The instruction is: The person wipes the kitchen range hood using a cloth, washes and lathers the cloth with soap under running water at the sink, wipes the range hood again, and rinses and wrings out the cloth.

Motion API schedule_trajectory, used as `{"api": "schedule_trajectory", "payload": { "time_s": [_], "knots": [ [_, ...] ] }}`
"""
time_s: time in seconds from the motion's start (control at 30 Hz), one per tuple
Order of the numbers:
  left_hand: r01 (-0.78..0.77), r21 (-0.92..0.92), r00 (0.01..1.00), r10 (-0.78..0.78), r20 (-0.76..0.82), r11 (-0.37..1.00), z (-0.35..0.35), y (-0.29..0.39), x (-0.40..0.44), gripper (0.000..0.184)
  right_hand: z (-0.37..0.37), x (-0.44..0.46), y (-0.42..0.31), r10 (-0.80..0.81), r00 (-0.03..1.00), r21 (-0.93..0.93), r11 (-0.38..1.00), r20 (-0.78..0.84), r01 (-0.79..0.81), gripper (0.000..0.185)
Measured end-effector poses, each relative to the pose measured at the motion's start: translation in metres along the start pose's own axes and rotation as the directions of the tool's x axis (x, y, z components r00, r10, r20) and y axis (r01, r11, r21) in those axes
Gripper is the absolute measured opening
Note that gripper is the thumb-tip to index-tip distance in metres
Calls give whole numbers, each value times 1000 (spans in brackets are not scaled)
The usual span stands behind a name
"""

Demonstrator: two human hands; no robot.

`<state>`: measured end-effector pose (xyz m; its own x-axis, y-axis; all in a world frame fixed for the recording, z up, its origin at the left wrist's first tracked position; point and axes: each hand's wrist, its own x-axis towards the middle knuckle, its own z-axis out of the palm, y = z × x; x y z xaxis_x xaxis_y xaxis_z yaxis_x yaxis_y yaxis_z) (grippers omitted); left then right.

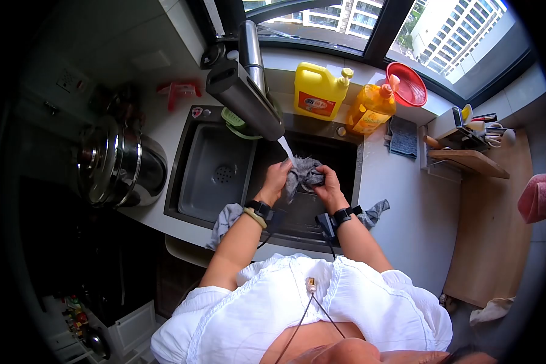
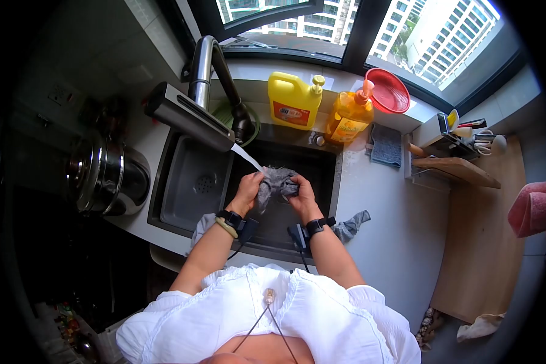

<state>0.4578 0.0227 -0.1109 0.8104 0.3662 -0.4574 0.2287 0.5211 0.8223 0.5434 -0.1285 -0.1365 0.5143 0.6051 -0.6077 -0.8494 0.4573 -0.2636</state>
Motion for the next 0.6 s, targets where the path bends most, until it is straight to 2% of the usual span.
{"api": "schedule_trajectory", "payload": {
  "time_s": [0.03, 0.1, 0.13, 0.17, 0.23, 0.27, 0.37, 0.4, 0.47, 0.5, 0.57, 0.6],
  "knots": [
    [-44, -40, 998, 42, -44, 998, -3, -11, 9, 24, 2, -3, 2, -14, 1000, -13, 1000, -15, 14, 25],
    [-98, 277, 994, 106, -15, 956, -14, -9, 17, 34, 25, -23, 6, -44, 998, -42, 998, -45, 43, 25],
    [-123, 426, 991, 133, 6, 896, -18, -8, 19, 40, 25, -23, 7, 35, 999, -3, 999, -7, -35, 22],
    [-267, 546, 952, 306, 21, 794, -13, -11, 14, 45, 23, -22, 9, 66, 997, 34, 997, 33, -67, 21],
    [-482, 735, 786, 605, 123, 477, 10, -7, -8, 57, 17, -15, 13, 120, 986, 106, 986, 116, -132, 20],
    [-310, 740, 944, 283, 167, 597, 35, 40, -41, 67, 5, -4, 15, 150, 961, 154, 970, 232, -188, 22],
    [-337, 741, 920, 369, 128, 581, 35, 28, -38, 60, 15, -5, 20, 152, 976, 126, 977, 157, -173, 21],
    [-335, 627, 922, 383, 62, 703, 22, 1, -19, 45, 18, -7, 21, 125, 981, 87, 986, 149, -139, 22],
    [-236, 376, 967, 254, -1, 896, 9, -18, 5, 34, 22, -12, 25, 75, 988, 6, 997, 135, -76, 23],
    [-174, 236, 983, 183, -16, 956, 5, -19, 10, 29, 24, -13, 26, 103, 982, -2, 995, 157, -104, 23],
    [-281, 372, 956, 292, 30, 884, 5, -14, 9, 26, 25, -16, 27, 155, 967, -16, 988, 201, -155, 25],
    [-303, 352, 951, 303, 56, 886, 7, -11, 12, 28, 14, -6, 31, 175, 958, -16, 984, 226, -175, 27]
  ]
}}
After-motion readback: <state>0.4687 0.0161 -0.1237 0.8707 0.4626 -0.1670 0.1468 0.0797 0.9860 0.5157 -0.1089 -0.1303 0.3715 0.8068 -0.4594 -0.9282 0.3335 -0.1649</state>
